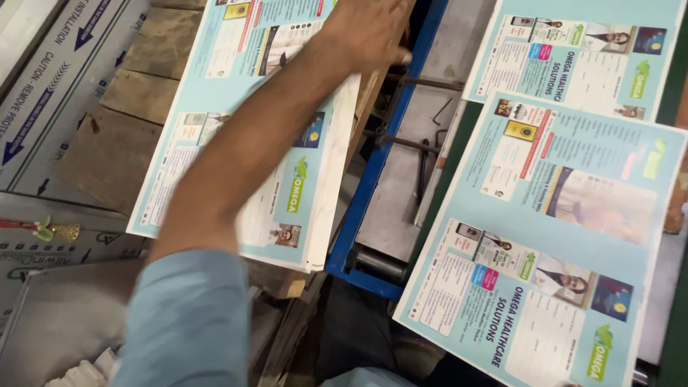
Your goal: The person sits on the floor and sorts printed brochures from a stack on a wooden surface onto a blue conveyor belt. They pick up individual sheets and place them onto the moving belt, repeating the action throughout the video.
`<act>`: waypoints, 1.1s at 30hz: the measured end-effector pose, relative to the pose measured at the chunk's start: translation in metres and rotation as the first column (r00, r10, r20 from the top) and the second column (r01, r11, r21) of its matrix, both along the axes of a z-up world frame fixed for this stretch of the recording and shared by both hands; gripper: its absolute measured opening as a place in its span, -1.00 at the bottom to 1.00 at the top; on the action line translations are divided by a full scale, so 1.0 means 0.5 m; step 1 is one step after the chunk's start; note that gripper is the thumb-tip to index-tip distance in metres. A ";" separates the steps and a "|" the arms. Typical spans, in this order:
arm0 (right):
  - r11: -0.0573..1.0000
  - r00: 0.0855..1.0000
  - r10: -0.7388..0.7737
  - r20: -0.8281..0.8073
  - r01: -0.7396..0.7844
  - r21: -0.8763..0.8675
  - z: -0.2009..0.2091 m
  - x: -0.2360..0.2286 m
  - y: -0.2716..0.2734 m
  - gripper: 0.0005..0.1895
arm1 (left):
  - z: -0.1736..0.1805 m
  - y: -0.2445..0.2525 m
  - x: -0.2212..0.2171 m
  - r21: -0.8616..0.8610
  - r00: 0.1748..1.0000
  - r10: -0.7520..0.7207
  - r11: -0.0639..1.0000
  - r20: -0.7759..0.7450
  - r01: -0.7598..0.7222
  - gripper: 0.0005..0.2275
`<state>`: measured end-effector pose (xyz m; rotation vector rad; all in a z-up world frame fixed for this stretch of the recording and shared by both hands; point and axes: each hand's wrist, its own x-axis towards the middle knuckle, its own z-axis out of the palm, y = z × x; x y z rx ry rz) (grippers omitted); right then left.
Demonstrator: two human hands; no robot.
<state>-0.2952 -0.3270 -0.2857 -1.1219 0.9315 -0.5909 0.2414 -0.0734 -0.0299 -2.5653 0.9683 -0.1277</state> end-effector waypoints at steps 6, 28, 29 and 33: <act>0.999 0.997 0.041 0.066 -0.040 -0.024 -0.007 0.044 -0.022 -0.55 | 0.068 0.188 -0.327 -0.069 0.985 -0.131 0.990 -0.109 0.124 -0.12; 0.933 0.950 0.222 0.219 -0.272 0.235 -0.085 0.129 -0.085 -0.67 | -0.035 0.378 -0.708 -0.508 0.993 0.120 0.854 -0.017 -0.112 -0.40; 0.929 0.949 0.231 0.216 -0.281 0.241 -0.087 0.120 -0.080 -0.66 | -0.023 0.385 -0.706 -0.511 0.995 0.091 0.854 -0.035 -0.096 -0.40; 0.920 0.960 0.229 0.164 -0.268 0.287 -0.095 0.066 -0.042 -0.62 | 0.020 0.405 -0.701 -0.709 0.978 0.147 0.673 -0.151 -0.211 -0.55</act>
